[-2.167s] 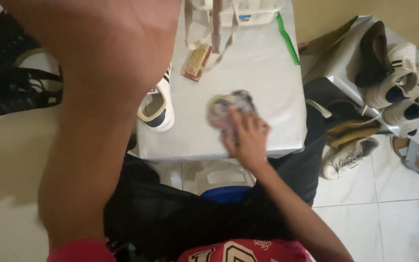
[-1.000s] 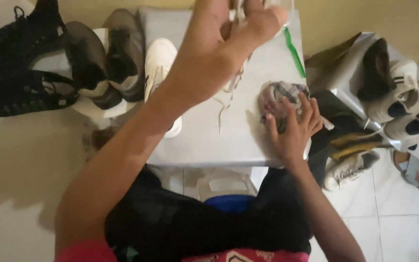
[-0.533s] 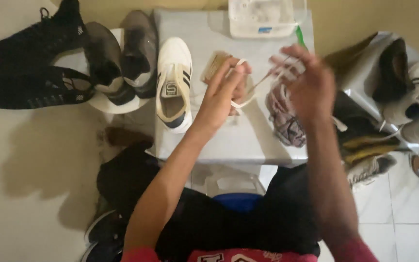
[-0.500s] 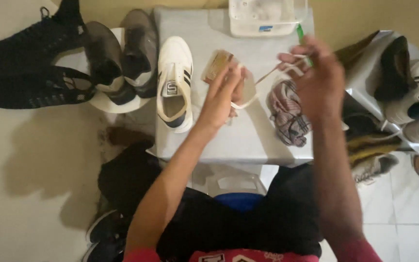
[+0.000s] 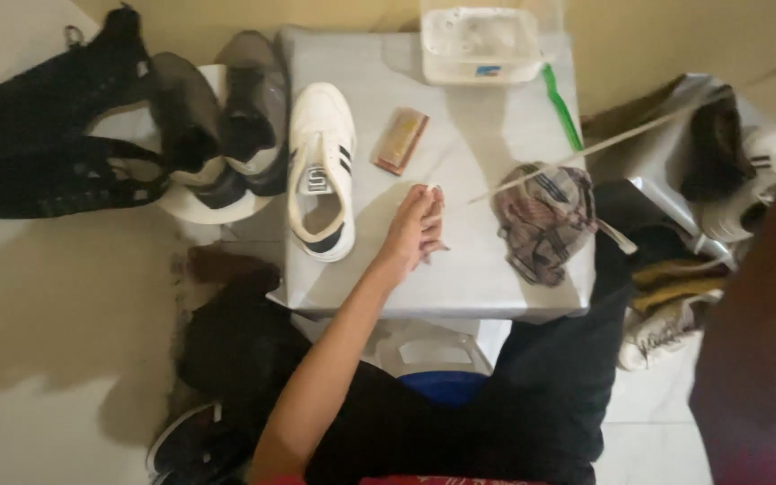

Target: The person removes the laces from a white sneaker and scrubs them with a toothbrush and soapy water. They then wipe the laces with a cloth and continue scrubbing them on the table.

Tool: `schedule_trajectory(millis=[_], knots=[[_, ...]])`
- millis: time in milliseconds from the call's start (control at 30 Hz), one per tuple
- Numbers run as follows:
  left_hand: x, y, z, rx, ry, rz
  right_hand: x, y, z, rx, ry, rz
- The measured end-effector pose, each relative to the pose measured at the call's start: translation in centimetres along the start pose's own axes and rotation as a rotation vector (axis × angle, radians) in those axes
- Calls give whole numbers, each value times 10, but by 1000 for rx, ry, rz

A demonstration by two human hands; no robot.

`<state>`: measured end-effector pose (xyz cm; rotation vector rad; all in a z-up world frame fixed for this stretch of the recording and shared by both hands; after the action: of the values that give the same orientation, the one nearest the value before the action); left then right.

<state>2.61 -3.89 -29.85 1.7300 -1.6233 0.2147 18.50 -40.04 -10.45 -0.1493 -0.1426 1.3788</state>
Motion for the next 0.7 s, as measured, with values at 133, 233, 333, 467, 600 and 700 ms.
schedule_trajectory(millis=[133,233,333,467,600,700], knots=[[-13,-19,23,-58,321,149,14,17,1,156,149,-47],[3,-3,-1,-17,339,126,70,74,18,-9,517,118],[13,18,-14,-11,353,112,142,151,5,-148,795,422],[3,8,-2,78,314,216,181,203,-24,-124,677,548],[11,26,-15,82,261,217,183,210,-38,-324,873,472],[16,34,-23,69,169,204,186,212,-40,-489,1024,422]])
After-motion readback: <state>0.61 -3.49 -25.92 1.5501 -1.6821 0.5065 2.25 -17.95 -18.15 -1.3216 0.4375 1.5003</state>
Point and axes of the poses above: each hand's wrist, its own y-axis away from the middle knuckle, its own x-axis out of the palm, z = x × y, the point moved 5 cm from there along -y, towards the middle knuckle, and after that the axes turned 11 degrees about y, right-handed, at the moved point
